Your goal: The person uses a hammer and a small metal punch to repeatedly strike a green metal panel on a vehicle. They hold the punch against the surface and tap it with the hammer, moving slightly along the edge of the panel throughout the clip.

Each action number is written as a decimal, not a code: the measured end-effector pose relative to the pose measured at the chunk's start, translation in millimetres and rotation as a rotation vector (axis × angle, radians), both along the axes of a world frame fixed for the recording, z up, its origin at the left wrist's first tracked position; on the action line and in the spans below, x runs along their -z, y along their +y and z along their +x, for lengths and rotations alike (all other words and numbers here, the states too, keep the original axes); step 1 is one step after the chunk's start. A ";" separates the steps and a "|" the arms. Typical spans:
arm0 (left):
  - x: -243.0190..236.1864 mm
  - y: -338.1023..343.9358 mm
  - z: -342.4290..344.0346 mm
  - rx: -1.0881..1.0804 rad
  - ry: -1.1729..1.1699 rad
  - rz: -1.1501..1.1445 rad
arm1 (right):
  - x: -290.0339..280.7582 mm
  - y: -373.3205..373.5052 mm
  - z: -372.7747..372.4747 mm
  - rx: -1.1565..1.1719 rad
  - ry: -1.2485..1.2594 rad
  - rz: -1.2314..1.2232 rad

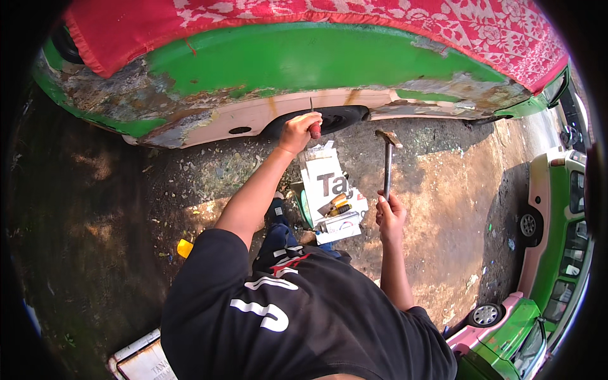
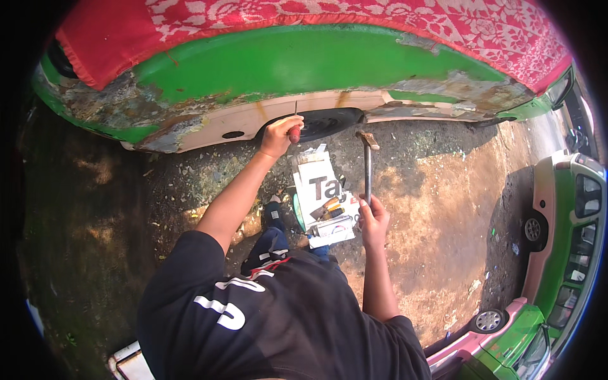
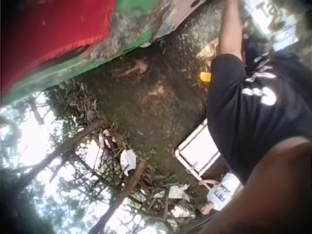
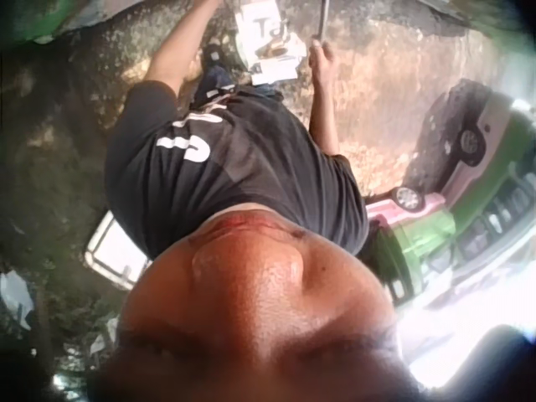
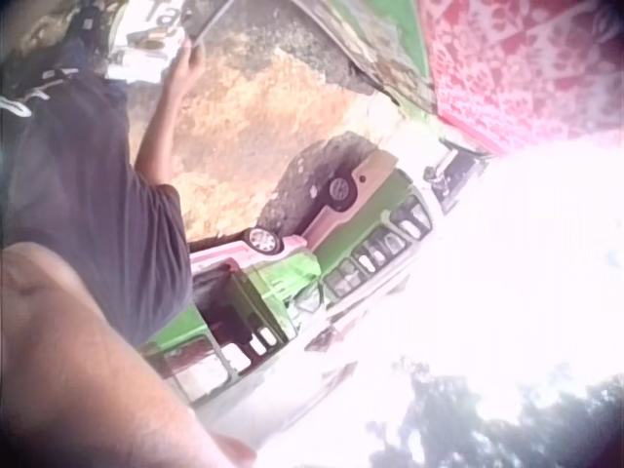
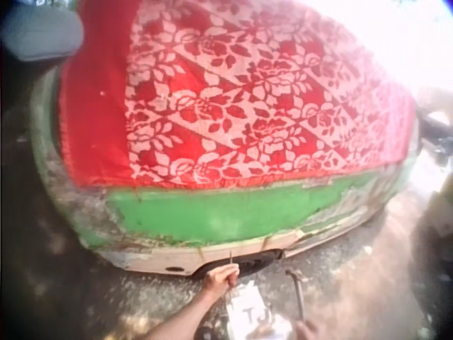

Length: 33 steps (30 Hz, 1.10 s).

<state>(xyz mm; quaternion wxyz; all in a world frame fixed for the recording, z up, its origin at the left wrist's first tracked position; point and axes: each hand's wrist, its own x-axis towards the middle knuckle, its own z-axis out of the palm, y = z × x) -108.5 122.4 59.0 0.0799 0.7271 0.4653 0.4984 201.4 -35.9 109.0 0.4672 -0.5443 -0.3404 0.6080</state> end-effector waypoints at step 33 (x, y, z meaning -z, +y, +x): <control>-20.8 49.3 -17.3 0.281 0.282 -0.306 | 14.3 37.9 -4.9 -0.095 -0.259 0.046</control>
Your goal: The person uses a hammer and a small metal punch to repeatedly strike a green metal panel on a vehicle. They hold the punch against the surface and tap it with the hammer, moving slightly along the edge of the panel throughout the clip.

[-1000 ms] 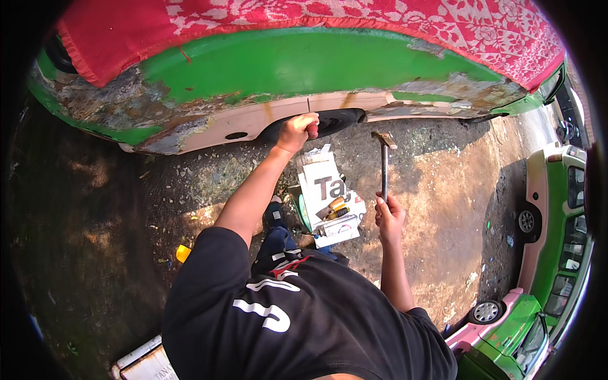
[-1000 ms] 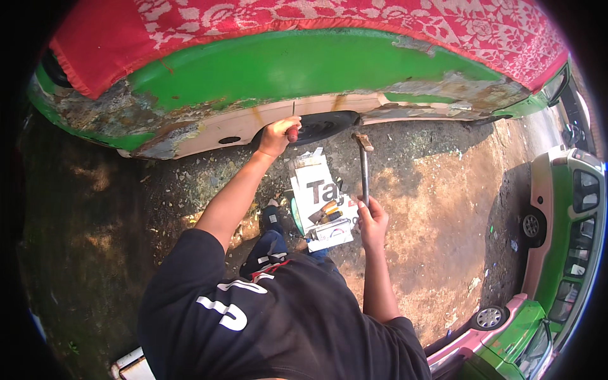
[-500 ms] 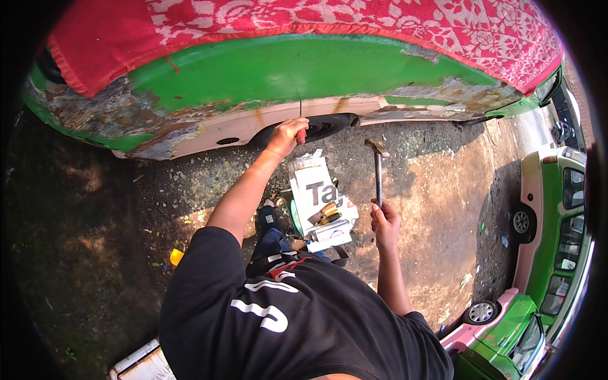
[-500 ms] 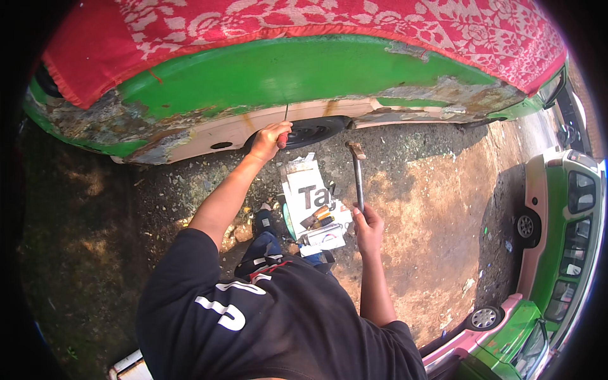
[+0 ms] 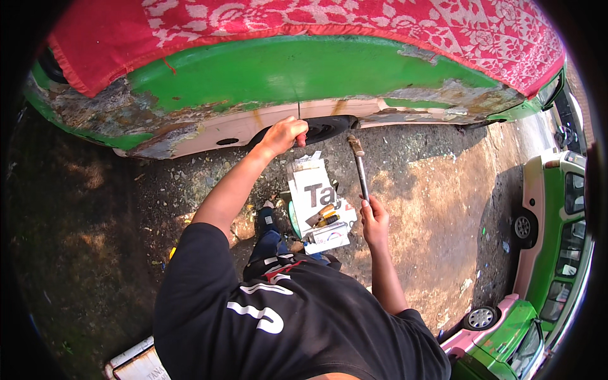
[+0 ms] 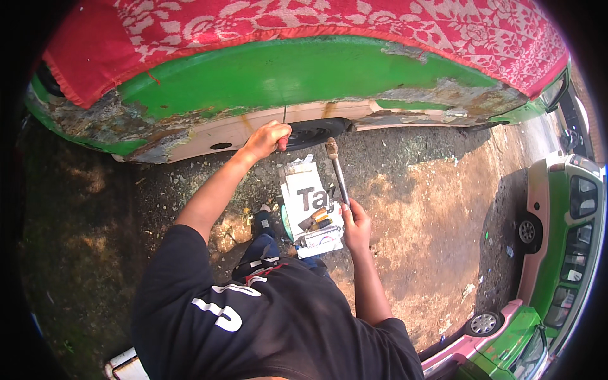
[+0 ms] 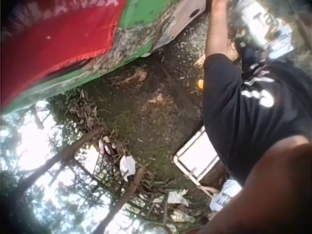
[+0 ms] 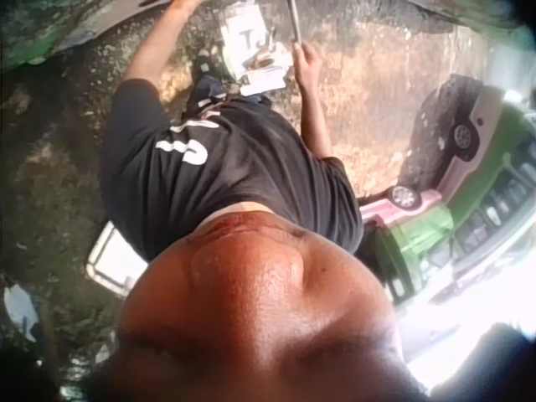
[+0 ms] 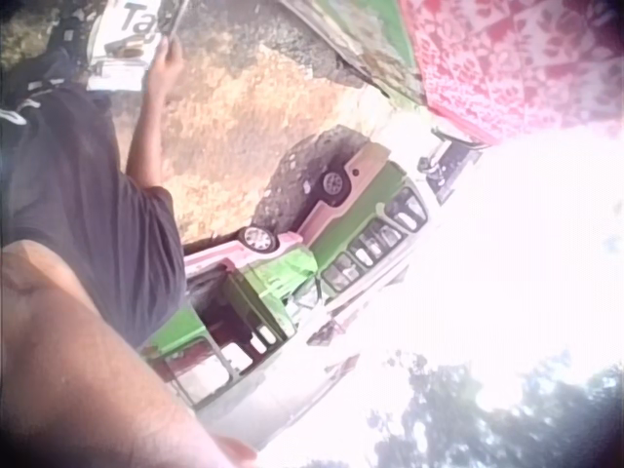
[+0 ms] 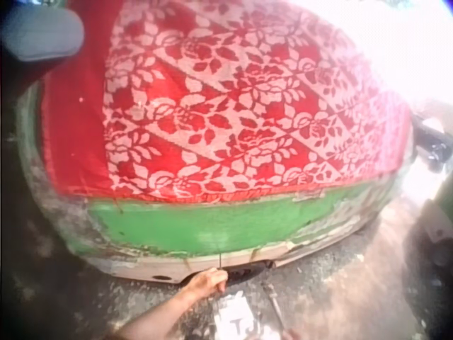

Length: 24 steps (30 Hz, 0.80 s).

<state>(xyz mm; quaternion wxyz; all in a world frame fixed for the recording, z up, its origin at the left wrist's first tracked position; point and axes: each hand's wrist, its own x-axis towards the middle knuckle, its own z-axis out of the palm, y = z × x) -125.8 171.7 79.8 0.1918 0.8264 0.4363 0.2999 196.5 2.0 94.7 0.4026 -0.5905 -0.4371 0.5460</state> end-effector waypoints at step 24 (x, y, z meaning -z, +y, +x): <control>13.6 26.4 2.4 -0.062 -0.050 0.026 | 19.3 34.5 -65.3 -0.250 -0.463 0.381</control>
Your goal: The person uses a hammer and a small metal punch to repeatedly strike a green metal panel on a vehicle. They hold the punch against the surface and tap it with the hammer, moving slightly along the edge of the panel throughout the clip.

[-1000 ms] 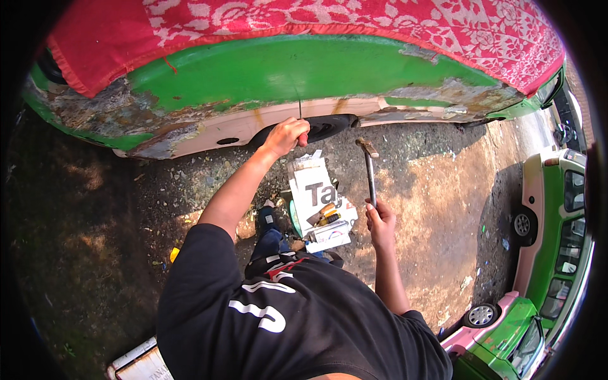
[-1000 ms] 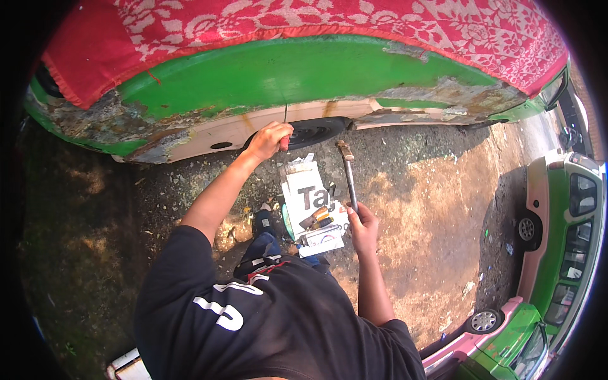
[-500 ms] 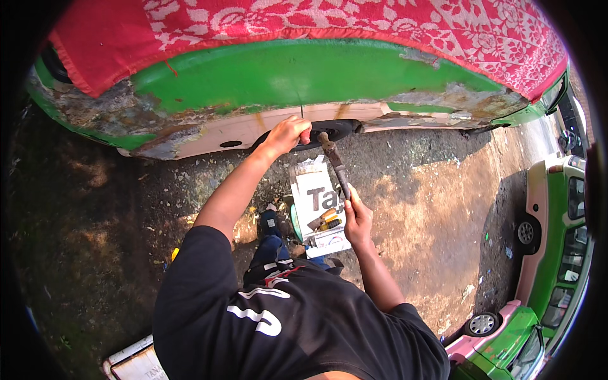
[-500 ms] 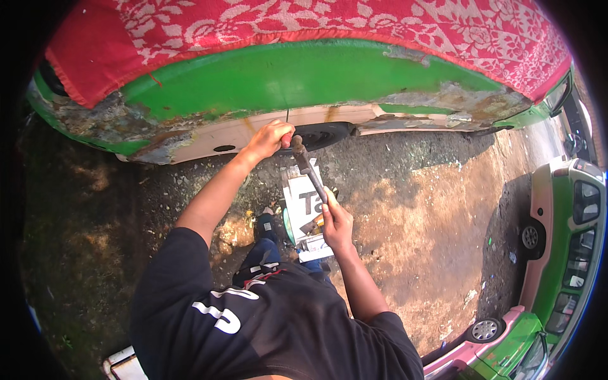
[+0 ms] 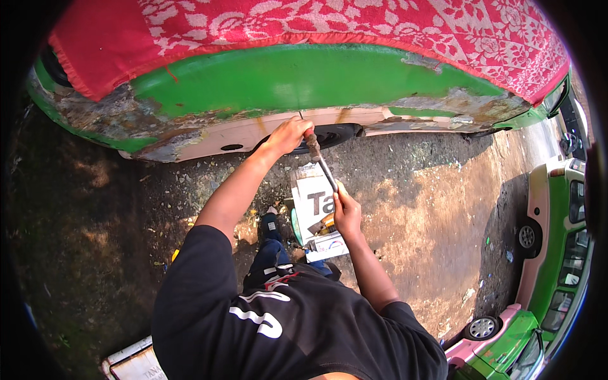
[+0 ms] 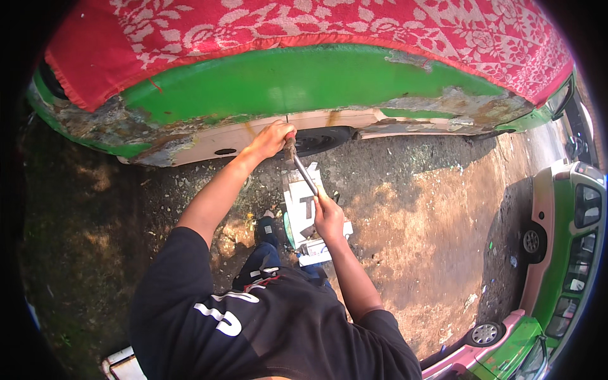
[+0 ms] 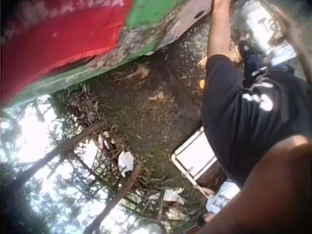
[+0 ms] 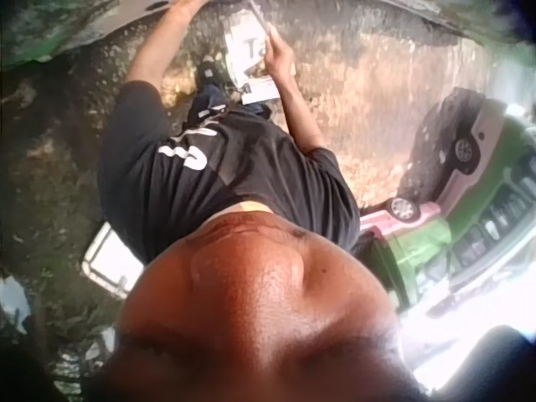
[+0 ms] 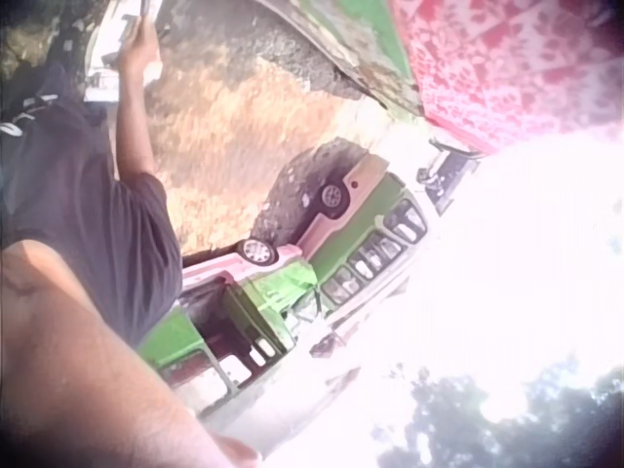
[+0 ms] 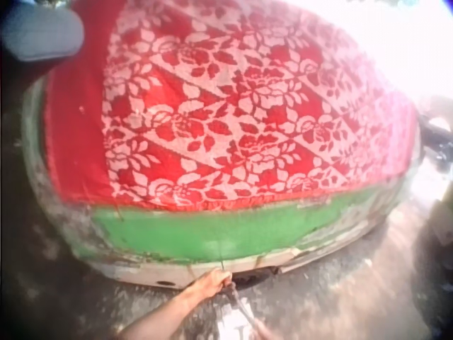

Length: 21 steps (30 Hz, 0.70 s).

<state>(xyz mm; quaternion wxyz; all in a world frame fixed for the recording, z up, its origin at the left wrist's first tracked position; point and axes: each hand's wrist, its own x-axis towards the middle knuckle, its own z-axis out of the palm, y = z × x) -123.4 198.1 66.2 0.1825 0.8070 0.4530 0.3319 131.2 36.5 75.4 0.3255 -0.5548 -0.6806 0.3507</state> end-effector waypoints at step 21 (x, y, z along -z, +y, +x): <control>-19.9 5.5 37.9 0.060 0.229 0.249 | 39.8 -18.7 46.7 0.192 0.352 0.014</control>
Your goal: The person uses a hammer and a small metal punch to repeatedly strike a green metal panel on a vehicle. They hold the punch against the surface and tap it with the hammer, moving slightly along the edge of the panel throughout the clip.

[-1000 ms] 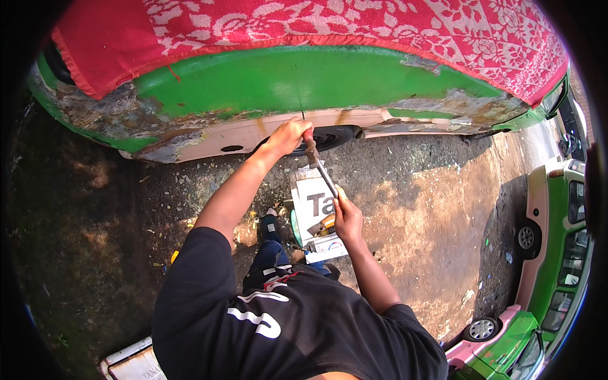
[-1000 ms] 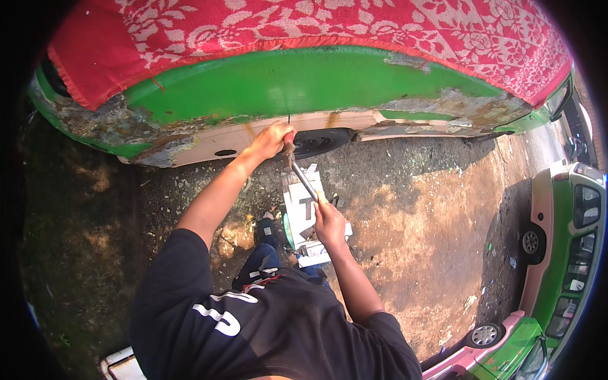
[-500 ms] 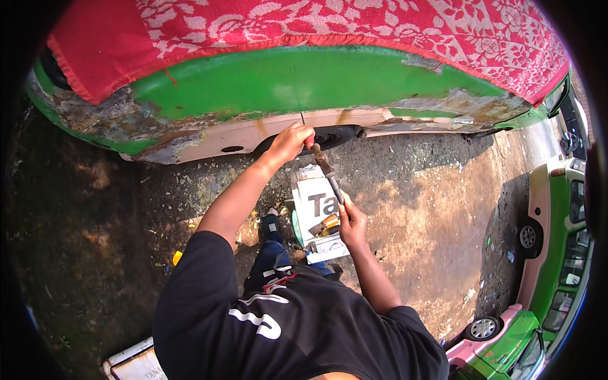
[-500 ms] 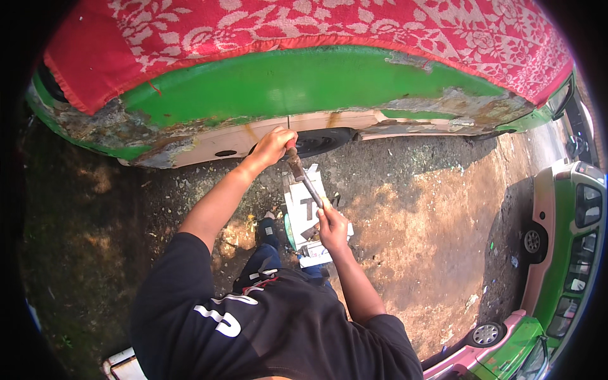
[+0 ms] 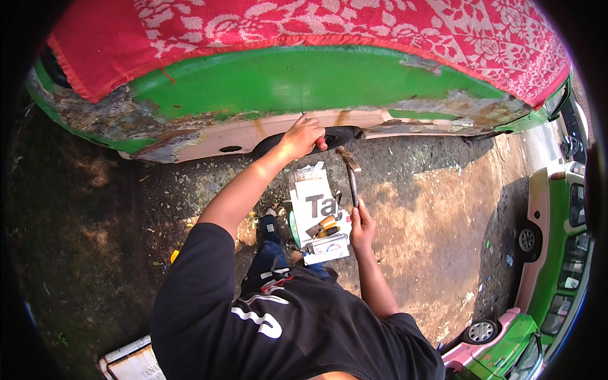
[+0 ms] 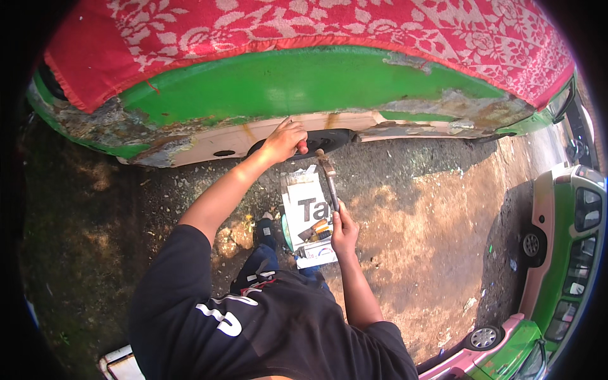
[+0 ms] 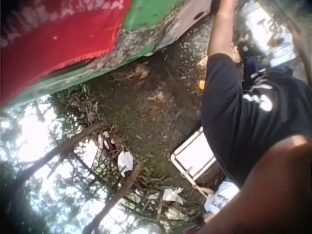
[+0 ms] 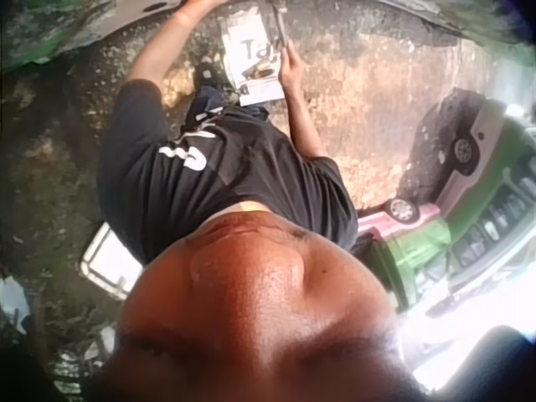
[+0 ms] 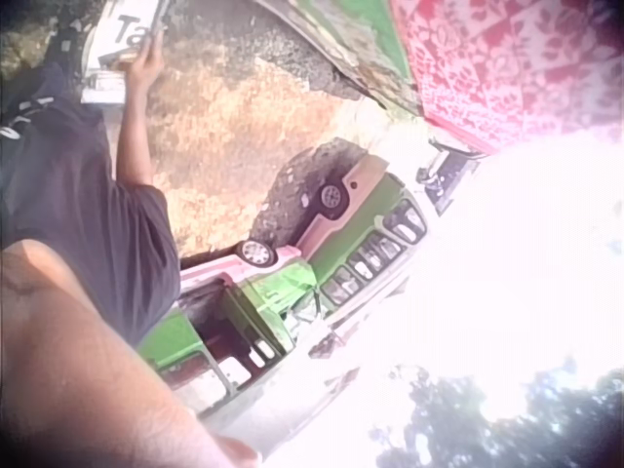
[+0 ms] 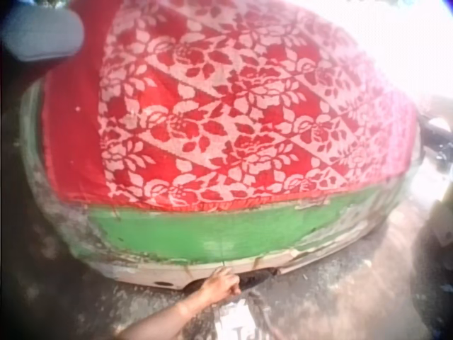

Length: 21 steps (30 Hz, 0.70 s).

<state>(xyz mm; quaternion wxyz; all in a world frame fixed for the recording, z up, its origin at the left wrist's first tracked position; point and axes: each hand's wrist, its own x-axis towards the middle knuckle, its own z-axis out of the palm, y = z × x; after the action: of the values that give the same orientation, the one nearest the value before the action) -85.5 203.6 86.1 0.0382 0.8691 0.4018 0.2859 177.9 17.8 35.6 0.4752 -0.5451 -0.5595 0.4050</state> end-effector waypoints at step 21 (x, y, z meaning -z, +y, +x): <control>27.3 41.4 28.8 0.204 0.022 -0.449 | 13.1 14.3 23.4 0.141 0.301 -0.276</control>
<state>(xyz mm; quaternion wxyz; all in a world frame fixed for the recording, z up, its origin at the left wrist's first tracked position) -56.7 245.0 58.8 0.2545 0.8781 0.3657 0.1746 201.3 32.1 22.5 0.5015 -0.5763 -0.3819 0.5201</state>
